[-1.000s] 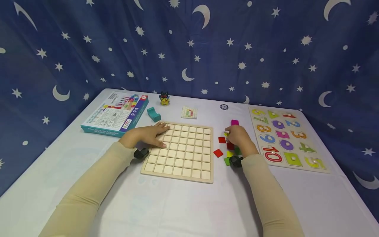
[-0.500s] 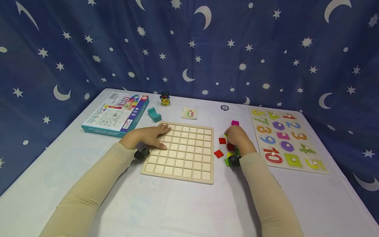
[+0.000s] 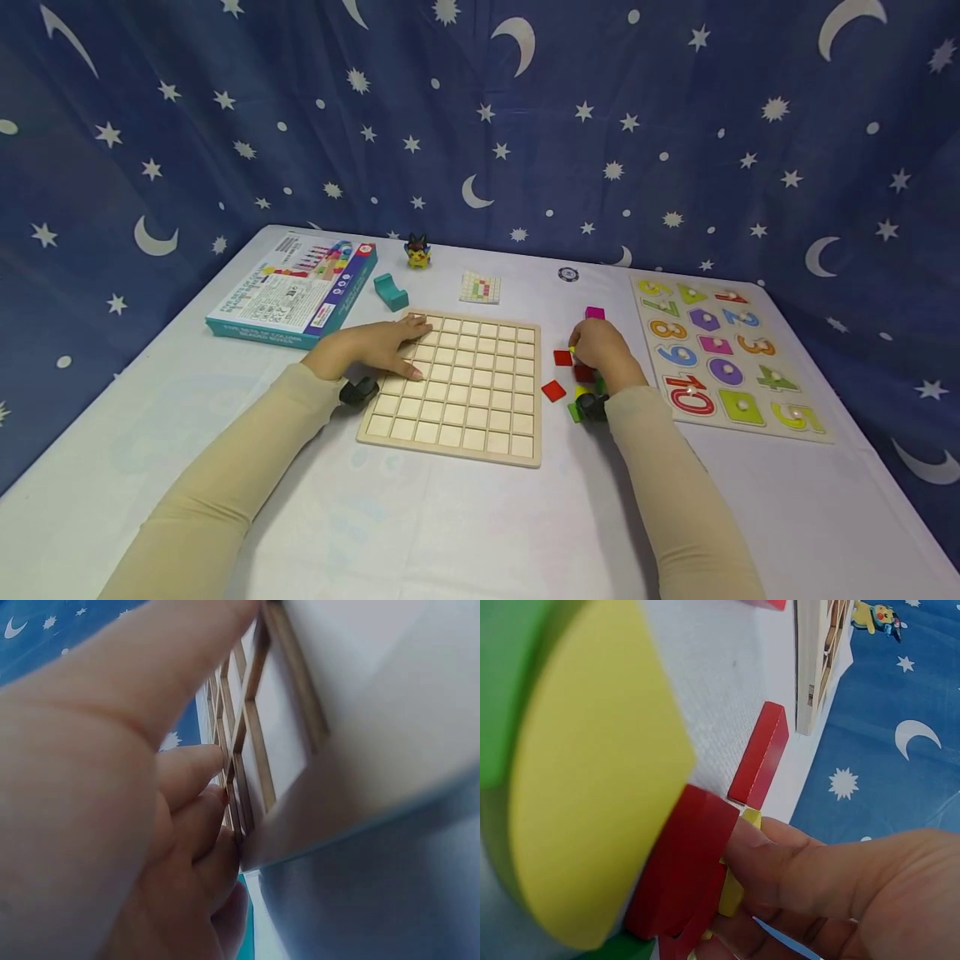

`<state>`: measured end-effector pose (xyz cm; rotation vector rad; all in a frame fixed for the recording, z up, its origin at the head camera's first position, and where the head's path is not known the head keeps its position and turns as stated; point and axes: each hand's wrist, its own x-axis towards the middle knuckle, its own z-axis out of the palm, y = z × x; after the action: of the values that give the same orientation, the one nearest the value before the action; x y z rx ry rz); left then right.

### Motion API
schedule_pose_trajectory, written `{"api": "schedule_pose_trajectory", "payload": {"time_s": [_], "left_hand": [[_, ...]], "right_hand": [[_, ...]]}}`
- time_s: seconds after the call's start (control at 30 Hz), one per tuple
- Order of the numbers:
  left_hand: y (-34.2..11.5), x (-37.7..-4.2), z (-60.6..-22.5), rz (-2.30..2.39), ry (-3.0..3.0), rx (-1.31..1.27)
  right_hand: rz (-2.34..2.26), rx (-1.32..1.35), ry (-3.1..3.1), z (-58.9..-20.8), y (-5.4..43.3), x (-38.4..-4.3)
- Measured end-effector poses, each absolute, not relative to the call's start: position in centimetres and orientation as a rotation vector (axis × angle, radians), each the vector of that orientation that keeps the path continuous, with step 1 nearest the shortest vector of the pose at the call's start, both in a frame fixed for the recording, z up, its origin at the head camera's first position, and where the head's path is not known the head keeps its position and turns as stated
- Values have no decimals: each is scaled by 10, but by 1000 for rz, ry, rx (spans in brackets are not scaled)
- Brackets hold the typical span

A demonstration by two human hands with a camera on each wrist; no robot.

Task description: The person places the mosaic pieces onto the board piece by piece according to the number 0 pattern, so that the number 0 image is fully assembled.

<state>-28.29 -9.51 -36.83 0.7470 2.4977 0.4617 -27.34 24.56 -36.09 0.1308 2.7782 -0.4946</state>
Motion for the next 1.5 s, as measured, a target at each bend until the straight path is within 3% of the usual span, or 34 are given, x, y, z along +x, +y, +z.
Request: {"api": "schedule_pose_trajectory", "payload": {"time_s": [0.6,1.5], "left_hand": [[-96,-282,-370,468,2497,750],[-97,-282,-369,441,2515,800]], "right_hand": [[-528,135,2718,-350,242,-270],[-880,-142,2750,-340,198,-276]]}}
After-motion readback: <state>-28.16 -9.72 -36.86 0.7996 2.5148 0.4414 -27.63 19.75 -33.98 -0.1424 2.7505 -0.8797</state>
